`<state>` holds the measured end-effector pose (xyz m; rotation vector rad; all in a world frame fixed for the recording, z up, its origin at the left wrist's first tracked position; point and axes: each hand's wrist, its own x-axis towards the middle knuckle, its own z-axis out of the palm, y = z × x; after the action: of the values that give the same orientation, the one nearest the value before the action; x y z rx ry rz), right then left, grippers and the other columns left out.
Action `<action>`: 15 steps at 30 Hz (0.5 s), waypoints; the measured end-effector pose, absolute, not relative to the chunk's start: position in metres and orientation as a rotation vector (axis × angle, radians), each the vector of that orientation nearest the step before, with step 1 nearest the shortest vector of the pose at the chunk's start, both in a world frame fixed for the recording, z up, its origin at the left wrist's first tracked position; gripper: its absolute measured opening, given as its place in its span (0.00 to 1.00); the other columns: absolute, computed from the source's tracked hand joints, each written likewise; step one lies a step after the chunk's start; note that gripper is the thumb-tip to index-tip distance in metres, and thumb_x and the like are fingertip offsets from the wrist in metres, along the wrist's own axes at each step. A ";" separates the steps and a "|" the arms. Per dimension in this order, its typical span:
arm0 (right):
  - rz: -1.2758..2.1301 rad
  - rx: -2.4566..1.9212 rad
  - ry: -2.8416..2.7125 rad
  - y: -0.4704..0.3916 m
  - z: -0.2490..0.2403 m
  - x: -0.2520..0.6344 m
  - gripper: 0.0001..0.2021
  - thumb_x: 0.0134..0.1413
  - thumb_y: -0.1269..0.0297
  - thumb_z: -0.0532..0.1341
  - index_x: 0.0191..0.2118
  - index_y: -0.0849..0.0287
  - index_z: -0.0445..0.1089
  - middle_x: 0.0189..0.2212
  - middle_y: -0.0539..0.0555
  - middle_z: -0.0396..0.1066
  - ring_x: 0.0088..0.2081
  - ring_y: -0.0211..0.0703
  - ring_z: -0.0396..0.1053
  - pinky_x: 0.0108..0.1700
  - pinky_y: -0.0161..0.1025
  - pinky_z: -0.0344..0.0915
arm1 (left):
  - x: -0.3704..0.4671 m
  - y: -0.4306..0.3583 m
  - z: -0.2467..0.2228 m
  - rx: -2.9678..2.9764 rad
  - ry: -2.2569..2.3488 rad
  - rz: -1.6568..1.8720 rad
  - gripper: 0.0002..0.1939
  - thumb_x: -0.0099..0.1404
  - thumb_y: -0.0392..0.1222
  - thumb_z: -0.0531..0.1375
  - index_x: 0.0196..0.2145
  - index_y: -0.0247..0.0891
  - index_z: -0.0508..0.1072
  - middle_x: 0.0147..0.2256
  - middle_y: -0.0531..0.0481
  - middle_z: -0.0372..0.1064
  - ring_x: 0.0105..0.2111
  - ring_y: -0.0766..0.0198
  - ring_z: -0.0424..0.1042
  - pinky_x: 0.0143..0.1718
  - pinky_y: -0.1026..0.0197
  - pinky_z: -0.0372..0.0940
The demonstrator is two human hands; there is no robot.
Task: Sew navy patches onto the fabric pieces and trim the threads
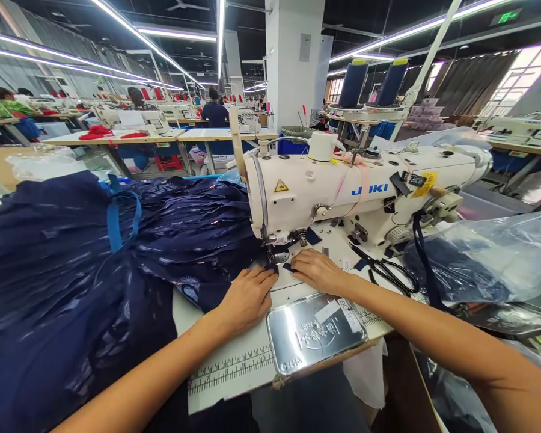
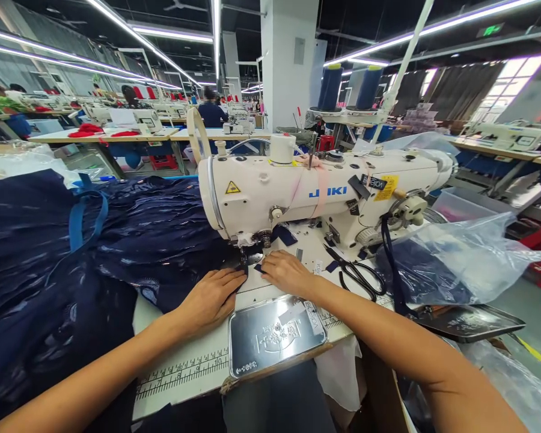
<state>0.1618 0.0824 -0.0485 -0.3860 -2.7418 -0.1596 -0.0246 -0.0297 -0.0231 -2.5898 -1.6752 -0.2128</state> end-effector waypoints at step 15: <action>-0.023 -0.694 -2.721 0.078 -0.042 0.119 0.07 0.53 0.76 0.53 0.28 0.62 0.66 0.28 0.53 0.66 0.30 0.39 0.61 0.34 0.35 0.56 | -0.021 -0.037 -0.035 -2.521 -1.599 -0.126 0.21 0.58 0.24 0.49 0.49 0.34 0.67 0.52 0.41 0.64 0.48 0.56 0.64 0.46 0.52 0.58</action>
<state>0.1192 0.0782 -0.0420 -0.6938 -2.7215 -0.0231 -0.0206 -0.0368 -0.0352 -2.5214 -1.5989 -0.1262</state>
